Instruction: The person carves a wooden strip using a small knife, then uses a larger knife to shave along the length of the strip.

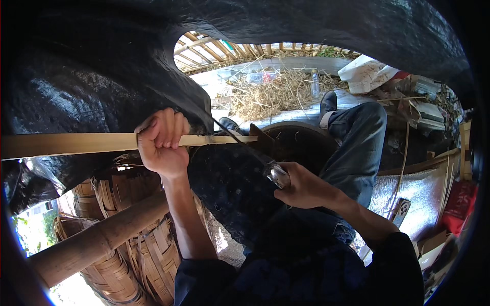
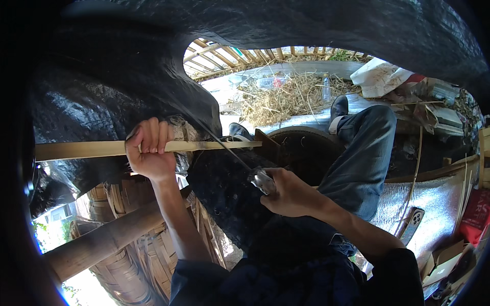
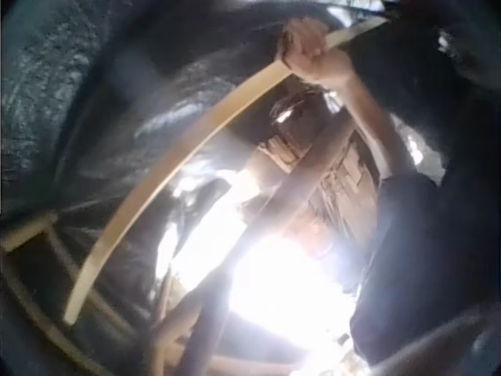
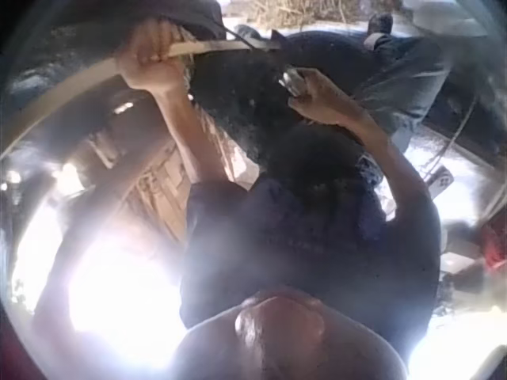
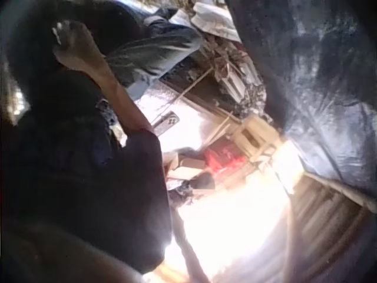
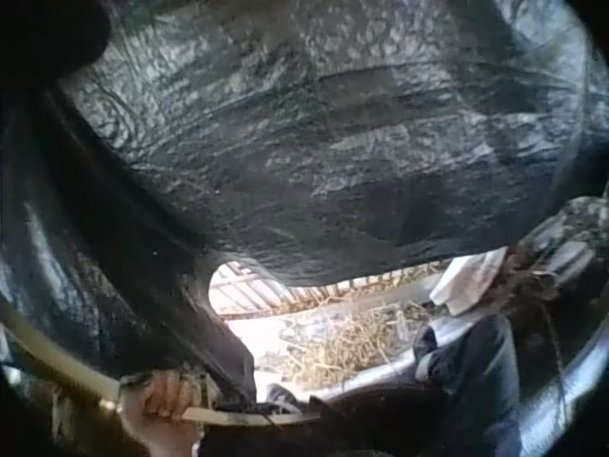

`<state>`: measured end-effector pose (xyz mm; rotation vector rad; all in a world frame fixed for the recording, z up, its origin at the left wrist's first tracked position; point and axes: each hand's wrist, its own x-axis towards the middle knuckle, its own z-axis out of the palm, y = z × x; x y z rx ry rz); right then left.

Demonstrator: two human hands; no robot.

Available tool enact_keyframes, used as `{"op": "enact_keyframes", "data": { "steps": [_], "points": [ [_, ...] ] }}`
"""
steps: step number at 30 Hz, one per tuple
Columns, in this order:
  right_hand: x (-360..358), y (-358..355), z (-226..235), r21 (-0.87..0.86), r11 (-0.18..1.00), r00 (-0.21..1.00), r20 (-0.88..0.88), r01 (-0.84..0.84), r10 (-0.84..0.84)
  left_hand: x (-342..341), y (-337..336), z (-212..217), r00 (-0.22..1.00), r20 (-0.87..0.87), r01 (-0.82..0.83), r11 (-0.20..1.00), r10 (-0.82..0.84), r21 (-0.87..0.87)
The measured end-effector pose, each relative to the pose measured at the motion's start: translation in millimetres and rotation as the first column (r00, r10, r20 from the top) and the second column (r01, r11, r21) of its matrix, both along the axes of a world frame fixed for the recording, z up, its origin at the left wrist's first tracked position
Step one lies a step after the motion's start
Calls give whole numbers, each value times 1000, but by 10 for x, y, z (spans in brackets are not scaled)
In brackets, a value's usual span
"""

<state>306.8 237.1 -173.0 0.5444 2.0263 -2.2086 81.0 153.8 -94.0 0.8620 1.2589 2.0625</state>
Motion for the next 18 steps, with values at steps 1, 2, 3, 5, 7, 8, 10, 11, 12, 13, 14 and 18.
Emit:
{"op": "enact_keyframes", "data": {
  "steps": [1, 2, 3, 5, 7, 8, 10, 11, 12, 13, 14, 18],
  "points": [
    [-6, -1, -102, 1, 1000, 1000, -4, -1, 1, 0, 4, 1, 1000, -13, 7, 1000, -7, 1],
    [3, 18, -278, -84, 991, 958, 256, -107, 125, 6, 20, -9, 1000, -11, 16, 1000, -16, 4],
    [22, 42, -394, -194, 964, 836, 485, -183, 257, 11, 30, -18, 1000, -11, 15, 1000, -15, -7],
    [-67, 137, -186, -120, 978, 847, 490, -168, 206, -50, 23, -6, 1000, -19, 2, 1000, -3, -17],
    [-35, 127, -196, -54, 987, 852, 499, -153, 159, -90, 7, 9, 997, 71, -37, 999, 37, -6],
    [-14, 129, -327, 161, 978, 954, 288, -136, 85, -87, 28, 10, 997, 69, -32, 1000, 32, -1],
    [2, 106, -352, 359, 930, 997, 50, -71, 57, -49, 20, 4, 1000, 27, 12, 1000, -11, -25],
    [-10, 80, -246, 311, 950, 997, -65, -13, 35, -41, 15, 6, 1000, 28, 7, 1000, -6, -26],
    [-13, 56, -189, 255, 966, 984, -178, 39, 7, -34, 13, 16, 1000, 7, 8, 1000, -8, -26],
    [-5, 41, -200, 256, 966, 984, -178, 41, 6, -30, 26, 21, 1000, -14, 15, 1000, -16, -23],
    [-1, 23, -231, 115, 991, 991, 119, -69, 55, -25, 28, 10, 1000, -14, 17, 1000, -17, -22],
    [6, 40, -529, -2, 994, 858, 505, -108, 94, -39, 87, -5, 1000, 2, 26, 1000, -26, -14]
  ]
}}
